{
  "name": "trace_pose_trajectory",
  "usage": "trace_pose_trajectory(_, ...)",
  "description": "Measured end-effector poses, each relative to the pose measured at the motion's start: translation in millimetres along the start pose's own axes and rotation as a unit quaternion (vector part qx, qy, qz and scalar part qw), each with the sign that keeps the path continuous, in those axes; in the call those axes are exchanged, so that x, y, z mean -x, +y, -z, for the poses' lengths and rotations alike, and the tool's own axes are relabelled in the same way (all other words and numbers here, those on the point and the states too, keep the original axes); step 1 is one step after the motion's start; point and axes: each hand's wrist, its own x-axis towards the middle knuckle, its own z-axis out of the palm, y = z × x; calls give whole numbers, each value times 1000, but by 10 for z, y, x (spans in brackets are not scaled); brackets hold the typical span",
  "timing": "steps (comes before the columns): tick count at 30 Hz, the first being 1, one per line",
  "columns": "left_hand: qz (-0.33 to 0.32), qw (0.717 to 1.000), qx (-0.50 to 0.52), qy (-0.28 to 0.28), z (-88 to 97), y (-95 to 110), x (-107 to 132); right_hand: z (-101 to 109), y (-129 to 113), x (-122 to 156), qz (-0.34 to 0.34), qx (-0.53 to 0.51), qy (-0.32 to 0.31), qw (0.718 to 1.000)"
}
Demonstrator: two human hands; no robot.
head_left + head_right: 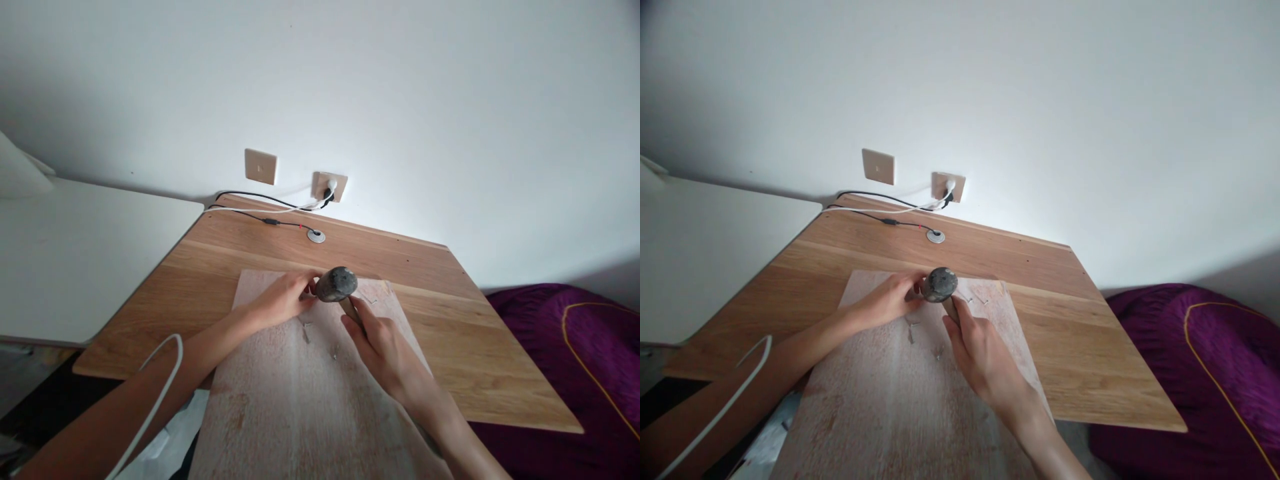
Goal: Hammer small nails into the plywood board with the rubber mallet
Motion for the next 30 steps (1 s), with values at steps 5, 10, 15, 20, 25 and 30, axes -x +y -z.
trace_pose_trajectory(5,2,1000,14,1,-12,-13,7,37,-61,35,-15,-12,18,1000)
trace_pose_trajectory(10,-11,1000,-11,-9,12,28,-4,-26,-57,60,-25,-7,33,999)
trace_pose_trajectory(15,4,1000,-19,-3,10,37,-3,-23,5,40,-3,12,-14,1000)
trace_pose_trajectory(20,-2,1000,-16,5,-17,-12,11,68,34,68,-21,-12,51,998)
trace_pose_trajectory(25,-13,1000,-21,11,-18,-27,4,57,10,77,-9,-6,31,999)
trace_pose_trajectory(30,-9,1000,-22,1,17,23,-15,-28,4,37,-13,-4,25,1000)
